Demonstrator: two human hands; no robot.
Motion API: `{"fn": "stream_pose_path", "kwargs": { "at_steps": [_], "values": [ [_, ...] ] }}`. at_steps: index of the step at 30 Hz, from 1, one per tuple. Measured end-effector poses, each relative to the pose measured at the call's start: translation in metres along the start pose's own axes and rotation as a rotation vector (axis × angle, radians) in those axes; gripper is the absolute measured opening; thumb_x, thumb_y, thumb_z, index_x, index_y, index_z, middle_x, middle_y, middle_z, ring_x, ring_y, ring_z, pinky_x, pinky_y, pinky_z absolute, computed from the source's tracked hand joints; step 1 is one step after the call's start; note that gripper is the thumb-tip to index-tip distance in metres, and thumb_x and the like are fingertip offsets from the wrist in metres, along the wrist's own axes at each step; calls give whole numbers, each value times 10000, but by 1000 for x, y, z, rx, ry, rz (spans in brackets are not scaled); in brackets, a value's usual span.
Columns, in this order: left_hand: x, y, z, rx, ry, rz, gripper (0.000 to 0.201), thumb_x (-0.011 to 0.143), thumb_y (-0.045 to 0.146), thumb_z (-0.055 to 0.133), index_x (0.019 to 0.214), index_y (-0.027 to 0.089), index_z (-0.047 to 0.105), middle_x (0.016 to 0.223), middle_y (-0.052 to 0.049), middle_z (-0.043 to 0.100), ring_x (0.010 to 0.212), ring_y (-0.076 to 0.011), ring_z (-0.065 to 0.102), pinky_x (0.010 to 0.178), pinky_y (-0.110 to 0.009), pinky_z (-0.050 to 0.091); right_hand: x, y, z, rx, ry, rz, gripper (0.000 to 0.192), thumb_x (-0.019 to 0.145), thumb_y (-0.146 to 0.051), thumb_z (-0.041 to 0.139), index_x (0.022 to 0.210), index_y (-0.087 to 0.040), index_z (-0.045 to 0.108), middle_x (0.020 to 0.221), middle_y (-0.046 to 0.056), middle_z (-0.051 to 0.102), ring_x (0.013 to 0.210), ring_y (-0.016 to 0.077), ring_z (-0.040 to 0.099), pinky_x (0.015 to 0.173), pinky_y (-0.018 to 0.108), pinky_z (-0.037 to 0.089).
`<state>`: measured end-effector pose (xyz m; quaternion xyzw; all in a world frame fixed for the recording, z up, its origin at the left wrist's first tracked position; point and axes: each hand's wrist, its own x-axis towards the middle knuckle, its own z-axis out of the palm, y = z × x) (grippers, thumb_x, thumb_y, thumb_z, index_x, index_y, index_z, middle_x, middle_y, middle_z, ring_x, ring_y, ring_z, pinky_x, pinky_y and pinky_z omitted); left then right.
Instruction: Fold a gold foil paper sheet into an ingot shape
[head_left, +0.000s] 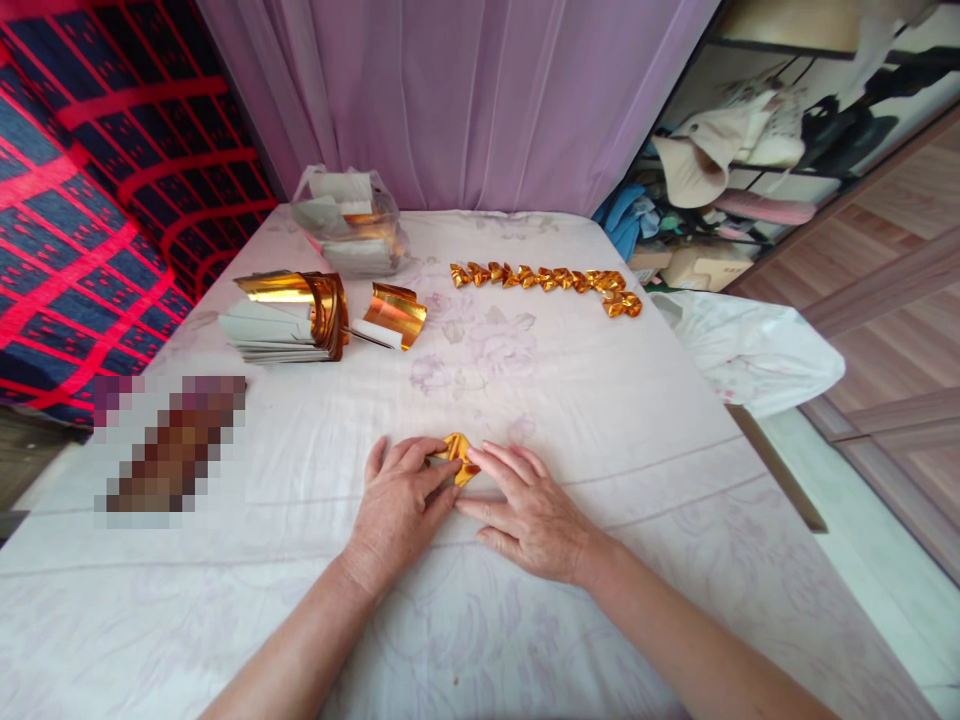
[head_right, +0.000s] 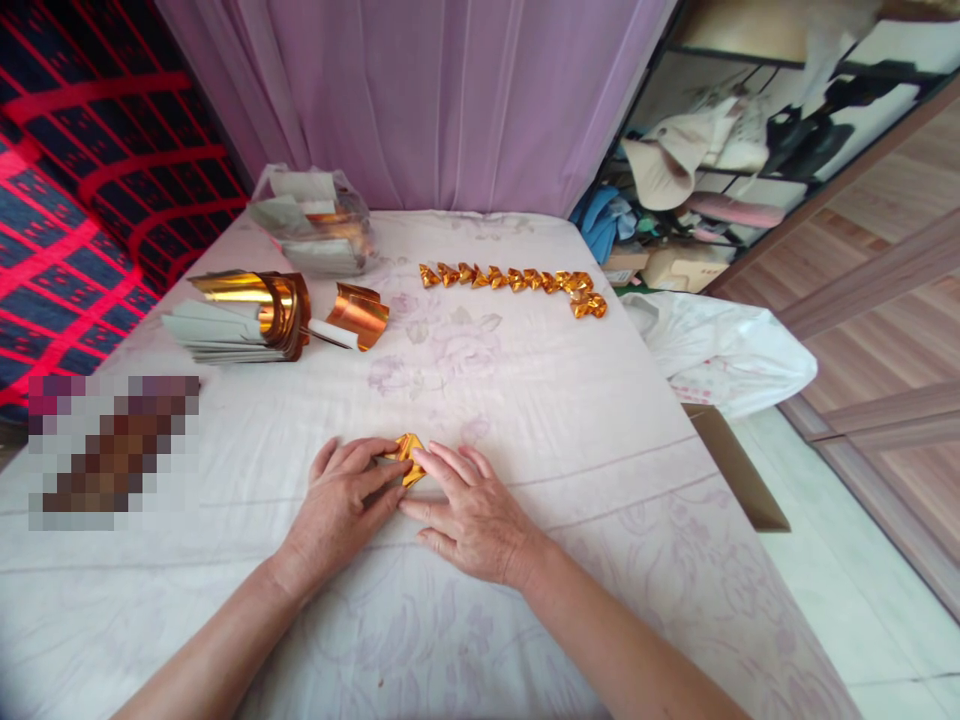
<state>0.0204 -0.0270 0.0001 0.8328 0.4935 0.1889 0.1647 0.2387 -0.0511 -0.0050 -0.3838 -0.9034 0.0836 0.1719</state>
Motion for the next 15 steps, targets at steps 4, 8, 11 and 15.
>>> {"fn": "stream_pose_path", "kwargs": {
  "at_steps": [4, 8, 11, 15],
  "values": [
    [0, -1, 1, 0, 8, -4, 273, 877, 259, 636, 1129, 351, 689, 1218, -29, 641, 1134, -252, 564, 1085, -609, 238, -1, 0, 2, -29, 115, 86, 366, 878, -308, 628, 1239, -252, 642, 1505, 140, 386, 1400, 311, 312, 1103, 536, 294],
    [1, -1, 2, 4, 14, -11, 281, 864, 250, 646, 1119, 358, 693, 1214, -25, 646, 1137, -253, 564, 1085, -605, 241, -1, -1, 4, -74, 103, 155, 316, 891, -336, 614, 1195, -267, 666, 1498, 133, 404, 1395, 311, 325, 1088, 539, 298],
    [1, -1, 2, 4, 15, -14, 275, 859, 251, 650, 1106, 361, 700, 1215, -23, 648, 1137, -253, 565, 1088, -601, 241, -1, -2, 6, -125, 141, 217, 303, 916, -342, 580, 1200, -278, 666, 1472, 134, 441, 1375, 308, 357, 1064, 537, 318],
    [1, -1, 3, -1, 12, -30, 282, 856, 244, 648, 1105, 365, 702, 1217, -19, 648, 1139, -257, 567, 1091, -604, 238, -4, -2, 6, -153, 204, 240, 255, 935, -311, 540, 1128, -256, 697, 1419, 128, 505, 1338, 299, 408, 1048, 514, 343]
  ]
}}
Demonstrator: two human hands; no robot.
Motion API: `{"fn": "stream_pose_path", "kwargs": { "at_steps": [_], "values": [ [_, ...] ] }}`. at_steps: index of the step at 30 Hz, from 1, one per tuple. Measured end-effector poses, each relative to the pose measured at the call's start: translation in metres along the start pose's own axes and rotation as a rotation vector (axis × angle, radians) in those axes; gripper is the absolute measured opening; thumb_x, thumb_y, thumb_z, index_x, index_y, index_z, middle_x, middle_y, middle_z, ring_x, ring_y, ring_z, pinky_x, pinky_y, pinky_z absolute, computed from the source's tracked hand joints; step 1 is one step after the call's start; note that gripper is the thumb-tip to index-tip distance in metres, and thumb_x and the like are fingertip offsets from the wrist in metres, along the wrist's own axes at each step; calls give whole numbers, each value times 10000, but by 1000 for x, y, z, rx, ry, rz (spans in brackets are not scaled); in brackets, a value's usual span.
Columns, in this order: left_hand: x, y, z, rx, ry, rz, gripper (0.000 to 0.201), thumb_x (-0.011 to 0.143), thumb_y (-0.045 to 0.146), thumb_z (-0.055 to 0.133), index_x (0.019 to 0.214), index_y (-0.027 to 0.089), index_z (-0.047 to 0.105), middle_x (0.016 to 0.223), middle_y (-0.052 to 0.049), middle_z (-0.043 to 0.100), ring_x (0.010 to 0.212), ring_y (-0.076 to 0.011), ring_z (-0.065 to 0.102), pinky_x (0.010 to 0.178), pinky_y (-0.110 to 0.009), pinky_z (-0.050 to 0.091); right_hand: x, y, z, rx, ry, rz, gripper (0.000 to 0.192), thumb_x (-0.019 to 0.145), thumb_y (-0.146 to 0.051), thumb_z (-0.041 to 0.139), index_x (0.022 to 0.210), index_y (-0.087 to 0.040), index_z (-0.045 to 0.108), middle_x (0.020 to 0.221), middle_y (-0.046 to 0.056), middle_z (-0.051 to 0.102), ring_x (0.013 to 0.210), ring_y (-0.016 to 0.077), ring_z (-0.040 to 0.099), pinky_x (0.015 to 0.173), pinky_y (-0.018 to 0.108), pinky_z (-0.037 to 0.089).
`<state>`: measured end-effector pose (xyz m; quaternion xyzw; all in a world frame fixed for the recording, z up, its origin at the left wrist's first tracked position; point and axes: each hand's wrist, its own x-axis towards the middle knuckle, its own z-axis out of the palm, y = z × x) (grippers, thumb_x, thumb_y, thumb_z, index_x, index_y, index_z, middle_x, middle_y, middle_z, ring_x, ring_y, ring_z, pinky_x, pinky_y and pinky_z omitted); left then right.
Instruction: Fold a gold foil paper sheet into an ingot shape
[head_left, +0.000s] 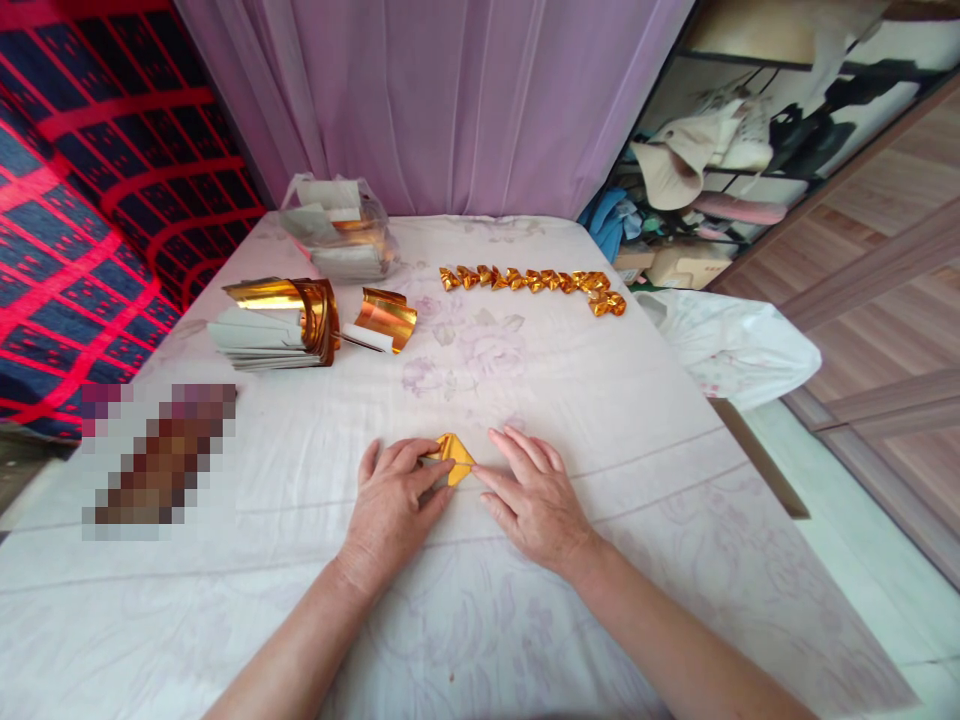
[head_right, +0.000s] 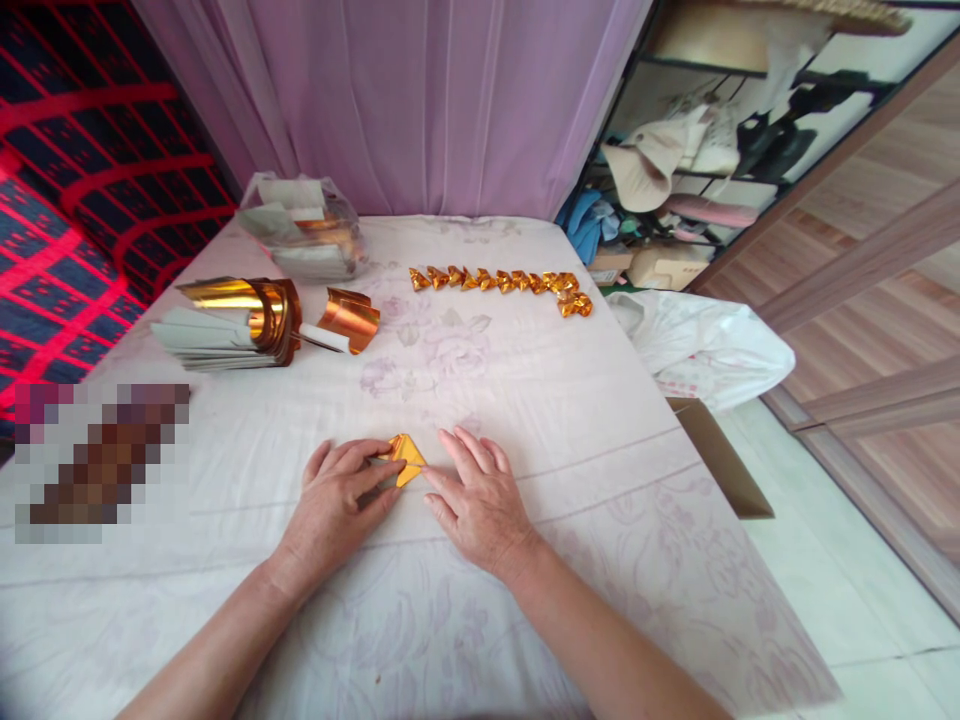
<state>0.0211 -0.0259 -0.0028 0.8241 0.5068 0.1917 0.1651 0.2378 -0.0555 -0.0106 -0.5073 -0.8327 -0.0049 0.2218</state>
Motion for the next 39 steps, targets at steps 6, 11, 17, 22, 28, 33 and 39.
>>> {"fn": "stream_pose_path", "kwargs": {
  "at_steps": [6, 11, 17, 22, 28, 33, 39],
  "values": [
    [0, 0, 1, 7, 2, -9, 279, 853, 241, 651, 1102, 356, 703, 1220, -24, 646, 1148, -255, 563, 1098, -605, 230, 12, 7, -4, 75, 55, 42, 286, 966, -294, 454, 1089, -191, 691, 1321, 132, 585, 1194, 258, 538, 983, 434, 438],
    [-2, 0, 2, 21, 22, 15, 271, 864, 240, 636, 1109, 339, 695, 1225, -31, 641, 1147, -249, 558, 1106, -602, 229, 44, 8, 5, 119, 49, 94, 227, 934, -225, 496, 1011, -212, 709, 1248, 97, 637, 1143, 238, 575, 958, 413, 458],
    [-4, -2, 3, 52, 37, 72, 261, 892, 247, 603, 1133, 316, 674, 1238, -47, 635, 1169, -256, 541, 1101, -607, 241, 59, 6, 30, 165, 65, 202, 205, 859, -232, 590, 1035, -223, 694, 1284, 97, 607, 1220, 266, 514, 1004, 446, 408],
    [-4, -4, 3, 76, 27, 85, 283, 895, 230, 585, 1152, 320, 659, 1234, -43, 634, 1174, -261, 539, 1087, -608, 267, 56, 5, 38, 175, 48, 195, 193, 850, -212, 595, 1021, -230, 682, 1276, 90, 608, 1237, 263, 497, 1019, 448, 371],
    [-5, -5, 4, 102, 24, 91, 310, 897, 236, 578, 1184, 339, 640, 1240, -32, 631, 1181, -267, 537, 1071, -602, 300, 57, 4, 37, 224, 39, 185, 181, 838, -167, 597, 998, -223, 660, 1260, 79, 621, 1236, 259, 499, 1023, 455, 343],
    [-6, -9, 6, 124, 30, 105, 318, 898, 249, 580, 1195, 349, 637, 1242, -27, 630, 1176, -253, 545, 1093, -570, 295, 57, 5, 36, 246, 51, 182, 137, 842, -166, 583, 949, -227, 644, 1253, 76, 623, 1235, 246, 498, 1032, 438, 342],
    [-7, -11, 6, 139, 35, 123, 337, 903, 262, 576, 1221, 363, 625, 1246, -18, 632, 1179, -248, 552, 1110, -555, 279, 58, 4, 34, 251, 40, 199, 68, 852, -182, 575, 873, -226, 622, 1258, 74, 621, 1243, 250, 493, 1029, 437, 343]
  ]
}}
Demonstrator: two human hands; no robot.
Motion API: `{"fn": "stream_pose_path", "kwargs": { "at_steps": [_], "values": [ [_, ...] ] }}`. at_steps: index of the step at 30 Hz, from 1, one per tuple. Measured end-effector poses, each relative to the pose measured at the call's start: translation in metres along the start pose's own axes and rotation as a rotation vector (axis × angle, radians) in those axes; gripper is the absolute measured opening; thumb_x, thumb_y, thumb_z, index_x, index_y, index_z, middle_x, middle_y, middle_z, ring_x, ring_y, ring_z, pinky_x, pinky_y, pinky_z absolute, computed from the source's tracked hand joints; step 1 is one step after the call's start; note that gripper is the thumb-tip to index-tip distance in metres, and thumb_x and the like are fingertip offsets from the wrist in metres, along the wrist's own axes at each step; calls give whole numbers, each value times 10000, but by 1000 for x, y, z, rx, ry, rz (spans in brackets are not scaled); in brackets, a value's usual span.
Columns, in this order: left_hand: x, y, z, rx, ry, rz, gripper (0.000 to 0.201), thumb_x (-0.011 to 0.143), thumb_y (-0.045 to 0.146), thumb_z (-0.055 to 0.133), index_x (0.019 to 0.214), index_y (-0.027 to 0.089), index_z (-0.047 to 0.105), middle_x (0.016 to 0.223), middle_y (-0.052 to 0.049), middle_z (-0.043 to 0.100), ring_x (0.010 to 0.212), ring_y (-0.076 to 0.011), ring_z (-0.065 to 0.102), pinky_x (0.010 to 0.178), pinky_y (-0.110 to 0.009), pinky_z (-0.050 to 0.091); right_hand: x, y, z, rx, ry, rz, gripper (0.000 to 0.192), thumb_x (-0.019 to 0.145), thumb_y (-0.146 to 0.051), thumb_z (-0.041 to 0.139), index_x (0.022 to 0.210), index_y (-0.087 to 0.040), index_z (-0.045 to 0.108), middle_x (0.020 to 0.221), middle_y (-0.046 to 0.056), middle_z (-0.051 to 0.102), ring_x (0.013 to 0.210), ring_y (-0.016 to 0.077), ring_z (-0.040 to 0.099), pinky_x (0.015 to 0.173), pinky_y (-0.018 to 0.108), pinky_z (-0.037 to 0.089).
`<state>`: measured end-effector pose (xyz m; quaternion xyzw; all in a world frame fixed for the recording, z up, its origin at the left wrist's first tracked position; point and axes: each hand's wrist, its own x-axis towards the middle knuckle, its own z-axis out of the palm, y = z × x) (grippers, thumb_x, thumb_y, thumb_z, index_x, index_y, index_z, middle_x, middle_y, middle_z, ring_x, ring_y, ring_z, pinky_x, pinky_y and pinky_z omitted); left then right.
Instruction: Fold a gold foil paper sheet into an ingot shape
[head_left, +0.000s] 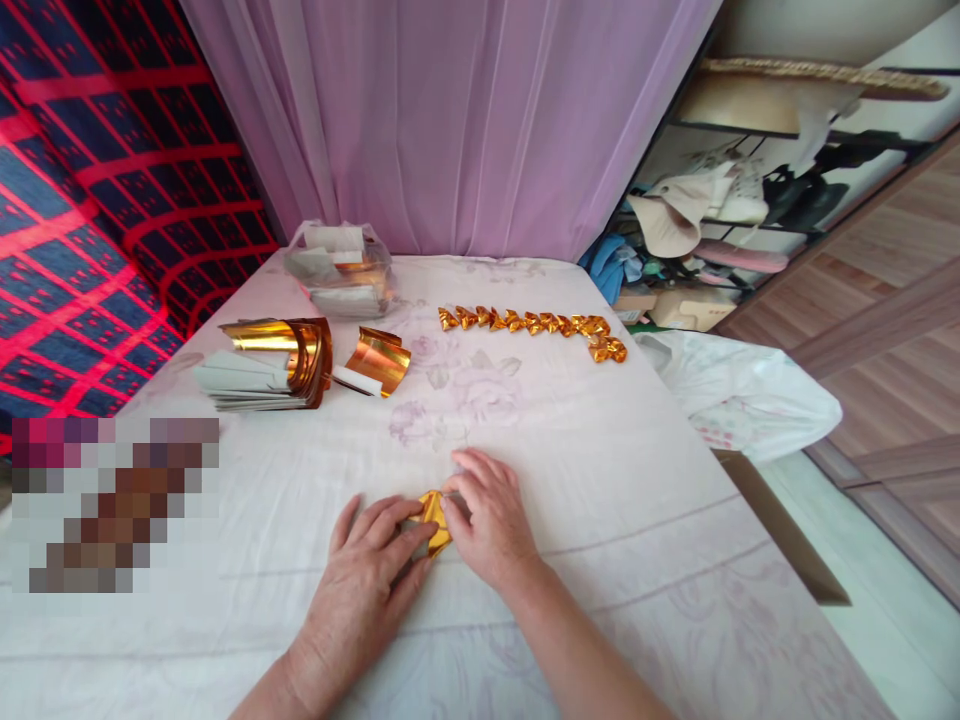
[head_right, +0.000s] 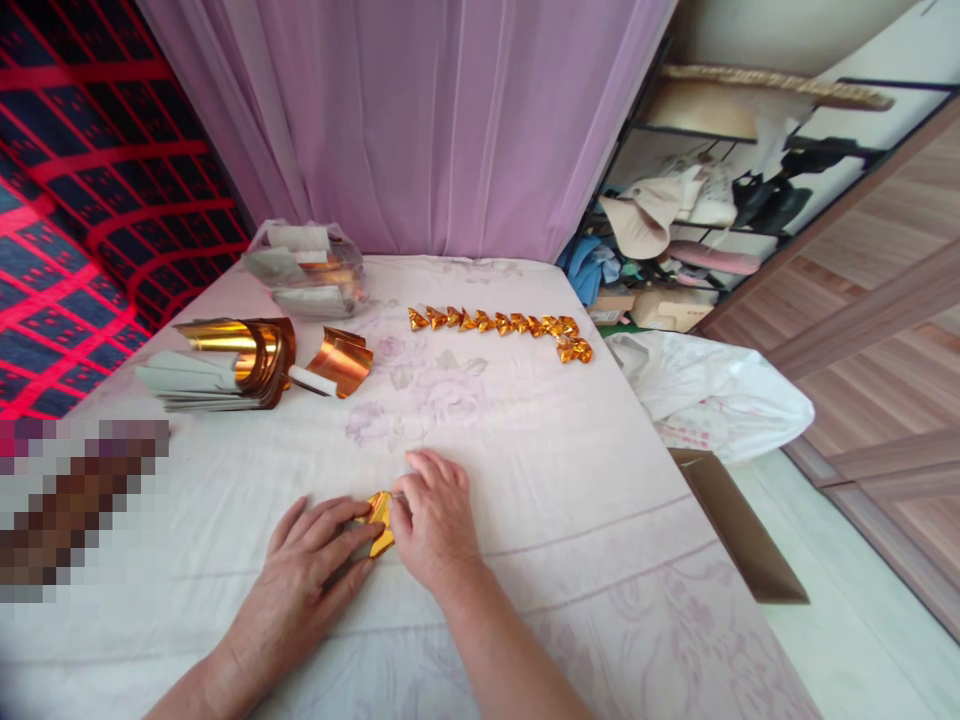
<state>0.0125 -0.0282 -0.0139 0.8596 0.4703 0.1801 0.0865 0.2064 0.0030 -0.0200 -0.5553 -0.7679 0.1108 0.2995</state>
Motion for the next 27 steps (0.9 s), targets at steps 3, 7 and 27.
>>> {"fn": "stream_pose_path", "kwargs": {
  "at_steps": [3, 7, 27],
  "values": [
    [0, -1, 0, 11, 2, 9, 338, 907, 269, 571, 1227, 365, 626, 1245, -20, 633, 1178, -239, 550, 1128, -538, 263, 0, -1, -1, -1, -7, -3, 59, 854, -196, 580, 881, -229, 621, 1263, 76, 616, 1247, 247, 488, 1038, 434, 342],
    [-1, -1, 1, 34, -1, 16, 341, 910, 275, 564, 1231, 374, 622, 1248, -16, 632, 1180, -240, 546, 1130, -543, 255, -2, 0, -1, 8, -10, -3, 57, 852, -202, 587, 887, -229, 623, 1265, 74, 615, 1248, 251, 486, 1042, 437, 343],
    [1, -4, 2, 61, 18, 38, 378, 886, 273, 586, 1253, 365, 602, 1236, -13, 645, 1153, -242, 563, 1104, -517, 303, -1, 0, -2, 68, 11, 5, 77, 818, -166, 612, 847, -237, 623, 1235, 57, 625, 1232, 245, 494, 1032, 437, 356]
  ]
}}
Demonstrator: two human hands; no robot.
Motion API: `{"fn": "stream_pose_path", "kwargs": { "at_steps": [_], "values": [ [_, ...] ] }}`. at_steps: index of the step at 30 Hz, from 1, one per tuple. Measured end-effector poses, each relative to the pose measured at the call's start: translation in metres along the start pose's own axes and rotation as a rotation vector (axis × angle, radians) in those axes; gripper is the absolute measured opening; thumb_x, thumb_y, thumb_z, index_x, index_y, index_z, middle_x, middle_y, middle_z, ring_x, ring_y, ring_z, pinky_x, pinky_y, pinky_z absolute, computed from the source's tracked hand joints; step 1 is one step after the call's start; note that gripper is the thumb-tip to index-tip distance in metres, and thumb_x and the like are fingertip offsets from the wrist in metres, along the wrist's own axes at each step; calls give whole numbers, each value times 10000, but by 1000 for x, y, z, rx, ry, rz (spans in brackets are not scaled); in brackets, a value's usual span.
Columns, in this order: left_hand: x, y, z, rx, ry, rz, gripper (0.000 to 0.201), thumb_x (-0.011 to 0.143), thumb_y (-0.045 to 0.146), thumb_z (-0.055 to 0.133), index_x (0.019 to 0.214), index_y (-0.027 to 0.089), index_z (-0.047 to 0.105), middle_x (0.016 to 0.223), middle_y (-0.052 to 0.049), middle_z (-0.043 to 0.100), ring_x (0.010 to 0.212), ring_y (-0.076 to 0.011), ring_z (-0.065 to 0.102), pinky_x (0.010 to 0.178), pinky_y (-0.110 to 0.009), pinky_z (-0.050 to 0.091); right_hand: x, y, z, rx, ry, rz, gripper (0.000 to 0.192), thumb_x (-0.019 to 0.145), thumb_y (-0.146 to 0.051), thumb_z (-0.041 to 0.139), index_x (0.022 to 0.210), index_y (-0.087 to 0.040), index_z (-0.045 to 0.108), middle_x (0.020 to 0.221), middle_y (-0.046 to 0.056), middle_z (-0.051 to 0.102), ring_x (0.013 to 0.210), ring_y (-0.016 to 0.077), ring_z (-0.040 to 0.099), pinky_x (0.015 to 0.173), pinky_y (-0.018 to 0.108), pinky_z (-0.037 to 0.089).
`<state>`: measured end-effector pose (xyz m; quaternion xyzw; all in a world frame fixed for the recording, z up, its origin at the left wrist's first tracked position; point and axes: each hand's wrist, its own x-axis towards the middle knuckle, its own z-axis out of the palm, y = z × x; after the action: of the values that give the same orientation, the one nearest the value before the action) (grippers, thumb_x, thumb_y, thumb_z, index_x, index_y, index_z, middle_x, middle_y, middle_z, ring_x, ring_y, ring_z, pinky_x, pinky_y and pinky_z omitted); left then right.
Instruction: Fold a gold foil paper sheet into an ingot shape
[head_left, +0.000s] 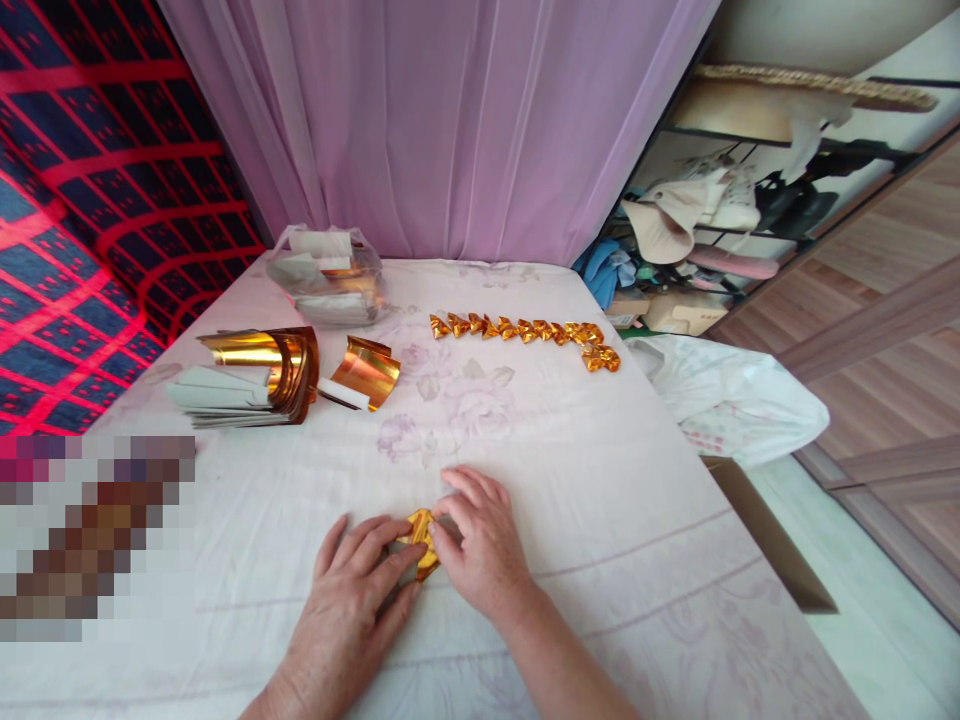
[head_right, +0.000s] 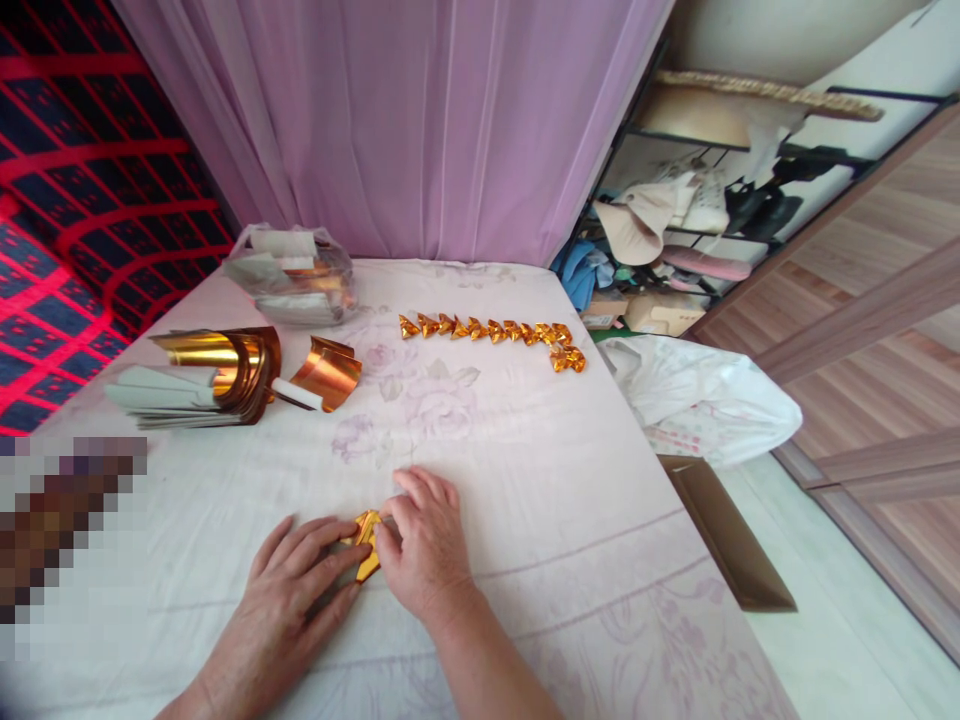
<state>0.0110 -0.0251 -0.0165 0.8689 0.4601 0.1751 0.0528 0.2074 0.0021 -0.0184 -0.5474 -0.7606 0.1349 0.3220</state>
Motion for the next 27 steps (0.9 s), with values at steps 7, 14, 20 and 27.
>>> {"fn": "stream_pose_path", "kwargs": {
  "at_steps": [7, 14, 20, 27],
  "values": [
    [-1, -3, 1, 13, 12, 22, 371, 885, 291, 591, 1249, 362, 604, 1224, -12, 649, 1155, -243, 562, 1112, -503, 298, 1, -2, 0, 9, -18, 22, 96, 805, -150, 614, 845, -237, 606, 1237, 41, 626, 1236, 245, 488, 1036, 441, 339],
    [-1, -6, 3, 62, 55, 88, 366, 887, 309, 583, 1249, 352, 612, 1215, -10, 653, 1150, -233, 560, 1126, -471, 282, 1, -3, 0, 14, -2, 33, 87, 808, -163, 618, 838, -242, 596, 1230, 30, 624, 1227, 237, 490, 1042, 425, 328],
    [-1, -11, 3, 103, 79, 144, 382, 877, 322, 603, 1258, 336, 606, 1216, -4, 654, 1149, -220, 559, 1132, -440, 246, 3, -4, -1, 33, -35, 51, 122, 786, -124, 627, 837, -227, 589, 1241, 27, 612, 1240, 230, 470, 1057, 422, 289],
    [-3, -10, 5, 63, 70, 107, 377, 882, 334, 598, 1259, 347, 595, 1217, -4, 651, 1137, -228, 571, 1103, -451, 282, 2, -4, -1, 43, -25, 42, 135, 773, -115, 631, 840, -223, 588, 1227, 30, 616, 1238, 224, 468, 1056, 413, 275]
  ]
}}
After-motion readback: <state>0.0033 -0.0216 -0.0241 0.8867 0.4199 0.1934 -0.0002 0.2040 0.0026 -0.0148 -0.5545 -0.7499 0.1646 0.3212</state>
